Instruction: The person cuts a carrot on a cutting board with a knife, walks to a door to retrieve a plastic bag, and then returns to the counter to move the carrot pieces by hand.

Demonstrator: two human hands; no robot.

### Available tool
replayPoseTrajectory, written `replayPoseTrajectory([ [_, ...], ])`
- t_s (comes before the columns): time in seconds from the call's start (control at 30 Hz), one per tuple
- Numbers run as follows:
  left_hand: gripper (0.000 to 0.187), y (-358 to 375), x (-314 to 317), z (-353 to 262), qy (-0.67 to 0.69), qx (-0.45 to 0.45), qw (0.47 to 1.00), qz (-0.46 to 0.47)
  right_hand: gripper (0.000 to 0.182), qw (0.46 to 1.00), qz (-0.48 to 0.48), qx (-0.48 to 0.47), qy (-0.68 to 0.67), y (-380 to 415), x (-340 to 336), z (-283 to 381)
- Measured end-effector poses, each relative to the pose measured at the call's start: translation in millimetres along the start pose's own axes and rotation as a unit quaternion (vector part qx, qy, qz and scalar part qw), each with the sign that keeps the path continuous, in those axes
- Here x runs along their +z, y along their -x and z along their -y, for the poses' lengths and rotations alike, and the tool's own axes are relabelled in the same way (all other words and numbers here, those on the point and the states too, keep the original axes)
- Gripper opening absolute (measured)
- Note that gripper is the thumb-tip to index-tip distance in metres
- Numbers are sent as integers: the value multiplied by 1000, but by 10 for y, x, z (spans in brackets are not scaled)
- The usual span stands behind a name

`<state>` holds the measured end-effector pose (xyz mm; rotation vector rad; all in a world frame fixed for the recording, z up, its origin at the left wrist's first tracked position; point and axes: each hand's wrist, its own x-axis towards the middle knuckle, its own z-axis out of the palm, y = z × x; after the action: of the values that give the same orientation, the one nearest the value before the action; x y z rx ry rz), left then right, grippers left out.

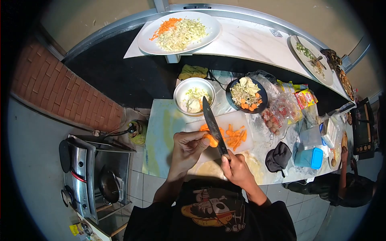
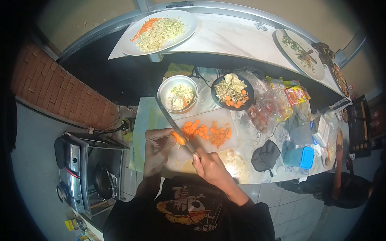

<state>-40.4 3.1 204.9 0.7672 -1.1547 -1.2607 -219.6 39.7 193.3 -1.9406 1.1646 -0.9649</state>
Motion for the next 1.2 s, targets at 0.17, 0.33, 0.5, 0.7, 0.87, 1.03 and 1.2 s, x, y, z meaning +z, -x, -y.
replayPoseTrajectory([
  [0.17, 26, 31, 165, 32, -3, 0, 1000, -9, 12, 998, -52, -12, -42, -24, 64, -3],
  [0.33, 25, 83, 249, 259, 162, -9, 986, -32, 14, 996, -73, -19, -57, -19, 65, -10],
  [0.5, 24, 76, 217, 291, 180, -4, 983, -40, 11, 997, -72, -28, -19, -39, 81, -56],
  [0.7, 14, 19, 106, 224, 95, 9, 994, -47, 11, 999, -5, 25, 32, -4, 16, 7],
  [0.87, 18, 12, 72, 118, 26, 11, 998, -49, 12, 998, 12, 54, 17, 5, 18, 17],
  [1.03, 21, -12, 51, 44, 18, 82, 996, -42, 12, 998, 22, 48, 28, 9, -11, 19],
  [1.2, 21, -67, -35, -45, -21, 95, 995, 0, 12, 997, 40, 52, 28, 13, -47, 30],
])
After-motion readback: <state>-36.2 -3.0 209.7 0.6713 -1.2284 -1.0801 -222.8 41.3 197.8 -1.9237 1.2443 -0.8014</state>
